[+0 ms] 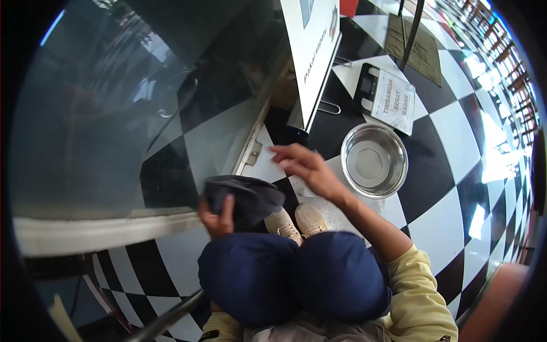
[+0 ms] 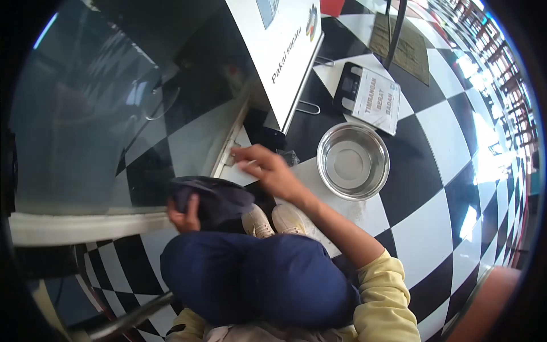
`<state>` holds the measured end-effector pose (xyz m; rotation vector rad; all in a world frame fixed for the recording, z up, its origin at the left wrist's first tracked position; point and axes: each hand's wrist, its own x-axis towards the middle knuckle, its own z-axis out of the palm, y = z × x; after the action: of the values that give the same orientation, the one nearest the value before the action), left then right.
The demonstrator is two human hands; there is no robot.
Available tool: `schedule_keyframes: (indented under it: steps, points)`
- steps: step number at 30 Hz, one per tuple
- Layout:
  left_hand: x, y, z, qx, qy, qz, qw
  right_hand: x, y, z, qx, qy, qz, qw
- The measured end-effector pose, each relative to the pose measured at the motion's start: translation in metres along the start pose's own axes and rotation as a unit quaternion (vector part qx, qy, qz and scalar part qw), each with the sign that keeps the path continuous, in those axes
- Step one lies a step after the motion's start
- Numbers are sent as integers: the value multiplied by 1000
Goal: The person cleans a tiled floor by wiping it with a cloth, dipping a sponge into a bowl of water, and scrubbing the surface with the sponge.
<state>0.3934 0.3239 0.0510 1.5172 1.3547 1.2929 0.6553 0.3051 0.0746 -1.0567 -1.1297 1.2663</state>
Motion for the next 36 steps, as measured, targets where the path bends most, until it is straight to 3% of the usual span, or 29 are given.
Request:
schedule_keyframes:
  steps: [2, 4, 6, 8, 10, 14, 21, 23, 25, 27, 29, 32, 34, 36]
  points:
    - [-3, 40, -34, -116, 111, -63, 985, -16, 17, -27, -37, 97, 12, 995]
    - [-9, 55, -82, -110, 166, 19, 980, -31, 63, -61, -358, 83, 45, 929]
    - [-30, 95, -104, -66, 207, 94, 972, -53, 114, -70, -452, 15, 145, 880]
    - [-51, 116, -120, -41, 262, 126, 956, -77, 183, -71, -519, -29, 94, 849]
    - [-66, 121, -133, -17, 294, 147, 944, -94, 216, -58, -574, -2, 39, 818]
    - [-77, 124, -145, -10, 353, 124, 927, -106, 233, -51, -650, -1, 15, 760]
    - [-67, 126, -130, -52, 379, 61, 922, -108, 252, -64, -644, 4, -8, 765]
    - [-66, 122, -117, 46, 408, 92, 907, -105, 249, -67, -629, -8, 3, 777]
    - [-71, 119, -121, 39, 404, 81, 910, -106, 239, -65, -581, 45, -9, 812]
    - [-70, 119, -135, -78, 360, 30, 929, -112, 207, -63, -524, 104, -29, 845]
    - [-66, 121, -136, -86, 382, 1, 920, -120, 167, -70, -461, 169, -59, 869]
    - [-55, 106, -151, -100, 371, -29, 923, -140, 144, -105, -423, 312, -12, 851]
    - [-45, 85, -160, -100, 328, -50, 938, -148, 137, -140, -408, 389, 78, 822]
    - [-36, 62, -155, -94, 264, -65, 958, -152, 154, -176, -444, 407, 92, 793]
